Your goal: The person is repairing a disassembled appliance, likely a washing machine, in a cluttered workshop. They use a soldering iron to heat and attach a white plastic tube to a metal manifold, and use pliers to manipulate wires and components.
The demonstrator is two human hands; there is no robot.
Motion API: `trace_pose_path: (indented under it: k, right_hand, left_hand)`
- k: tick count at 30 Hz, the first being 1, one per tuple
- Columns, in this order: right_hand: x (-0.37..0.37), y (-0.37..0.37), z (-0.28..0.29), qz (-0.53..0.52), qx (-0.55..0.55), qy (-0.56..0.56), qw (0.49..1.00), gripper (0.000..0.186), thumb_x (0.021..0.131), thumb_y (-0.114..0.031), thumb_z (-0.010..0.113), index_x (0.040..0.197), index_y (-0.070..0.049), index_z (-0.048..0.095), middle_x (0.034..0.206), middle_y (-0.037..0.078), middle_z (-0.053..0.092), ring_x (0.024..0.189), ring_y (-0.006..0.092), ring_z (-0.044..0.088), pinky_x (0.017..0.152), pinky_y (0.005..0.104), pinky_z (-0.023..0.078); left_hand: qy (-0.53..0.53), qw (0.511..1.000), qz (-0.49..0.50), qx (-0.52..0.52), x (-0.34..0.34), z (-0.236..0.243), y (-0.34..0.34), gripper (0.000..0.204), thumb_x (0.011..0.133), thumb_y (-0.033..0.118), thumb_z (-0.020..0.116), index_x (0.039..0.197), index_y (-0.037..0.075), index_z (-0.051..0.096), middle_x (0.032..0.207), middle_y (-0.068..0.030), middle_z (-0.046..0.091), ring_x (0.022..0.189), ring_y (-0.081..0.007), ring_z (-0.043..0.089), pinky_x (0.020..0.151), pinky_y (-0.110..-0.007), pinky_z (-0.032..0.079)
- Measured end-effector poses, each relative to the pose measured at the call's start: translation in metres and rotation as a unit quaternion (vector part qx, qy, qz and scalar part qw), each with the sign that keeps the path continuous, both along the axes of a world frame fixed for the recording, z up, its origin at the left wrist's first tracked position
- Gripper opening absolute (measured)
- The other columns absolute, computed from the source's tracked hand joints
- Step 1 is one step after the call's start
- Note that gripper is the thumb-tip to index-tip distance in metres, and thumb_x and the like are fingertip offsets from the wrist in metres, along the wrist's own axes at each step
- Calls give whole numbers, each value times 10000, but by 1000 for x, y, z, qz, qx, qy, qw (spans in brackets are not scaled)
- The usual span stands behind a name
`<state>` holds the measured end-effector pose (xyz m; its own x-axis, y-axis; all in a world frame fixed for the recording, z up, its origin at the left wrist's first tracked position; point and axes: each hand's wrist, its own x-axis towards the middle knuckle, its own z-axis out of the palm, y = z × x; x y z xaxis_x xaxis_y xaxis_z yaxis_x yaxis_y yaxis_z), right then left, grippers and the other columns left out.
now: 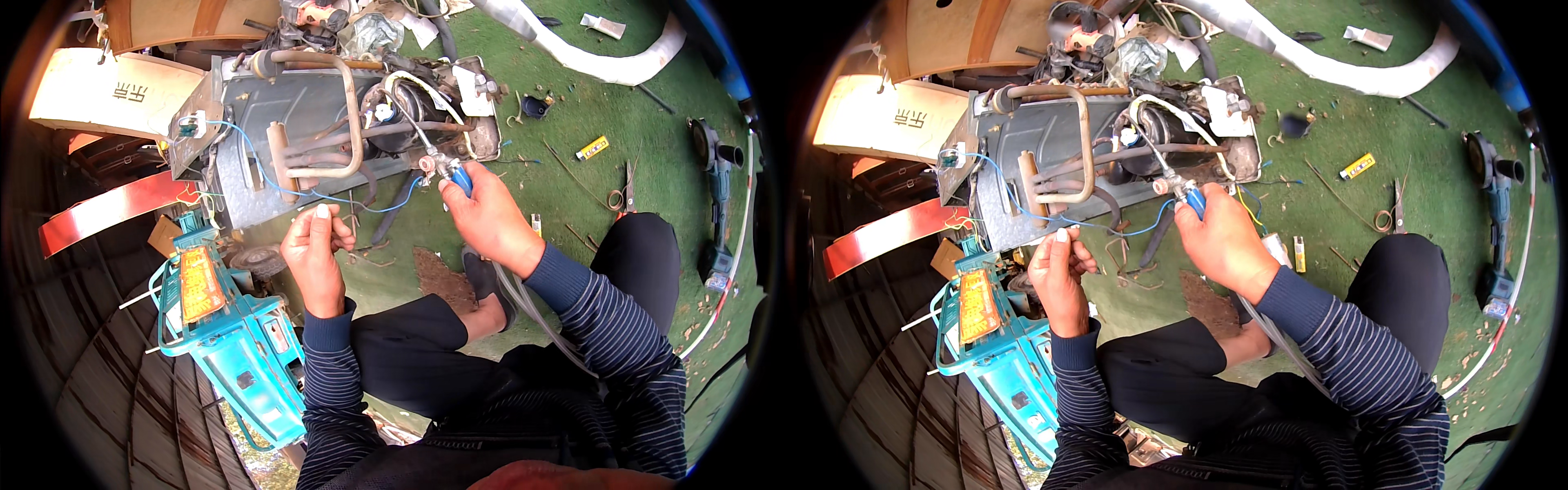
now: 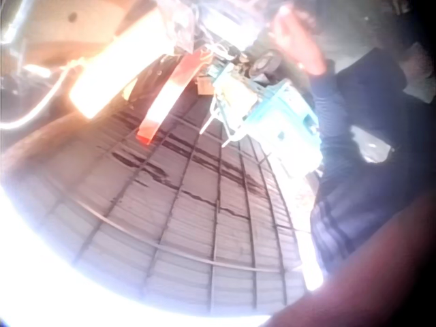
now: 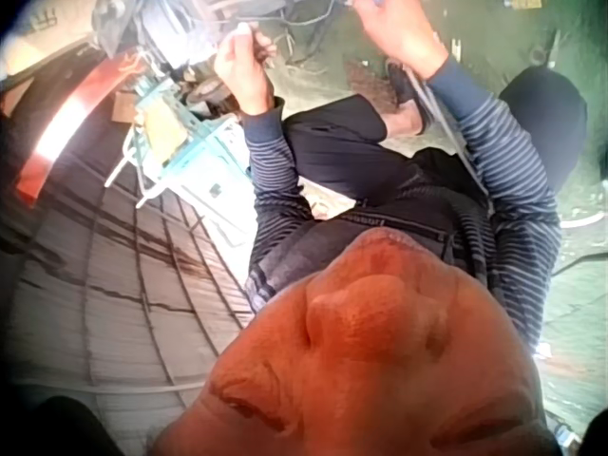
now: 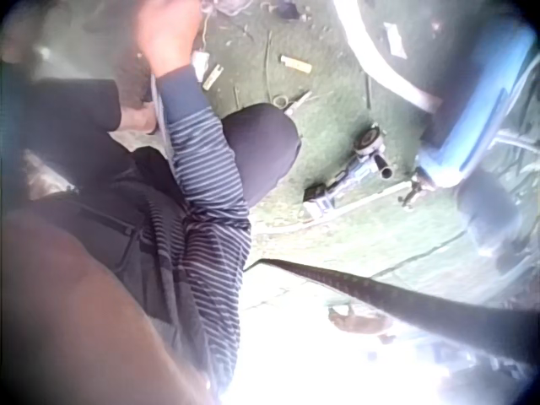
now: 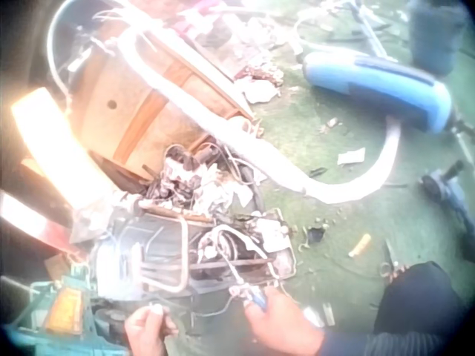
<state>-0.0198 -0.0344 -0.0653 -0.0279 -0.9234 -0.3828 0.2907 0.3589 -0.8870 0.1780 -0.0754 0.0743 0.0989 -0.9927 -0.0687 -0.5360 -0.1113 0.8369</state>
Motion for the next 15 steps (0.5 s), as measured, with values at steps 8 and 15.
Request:
trace_pose_path:
  k: [8,15]
  right_hand:
    - [3,0,-1,-3,-7,-5,1000,327,993,-252,635,961,66,569,855,270,674,810,426,679,762,491,521]
    - [7,0,2,-16,-1,-1,1000,333,997,-250,635,974,75,573,873,286,677,827,445,681,768,502,522]
  left_hand:
    - [-2,1000,9,1,1,3,2,244,1058,239,619,1051,12,707,781,-47,688,584,-106,608,552,-244,517]
    - [12,1000,2,-4,-5,2,1,257,1056,238,615,1087,-4,694,829,-74,719,570,-107,609,545,-245,518]
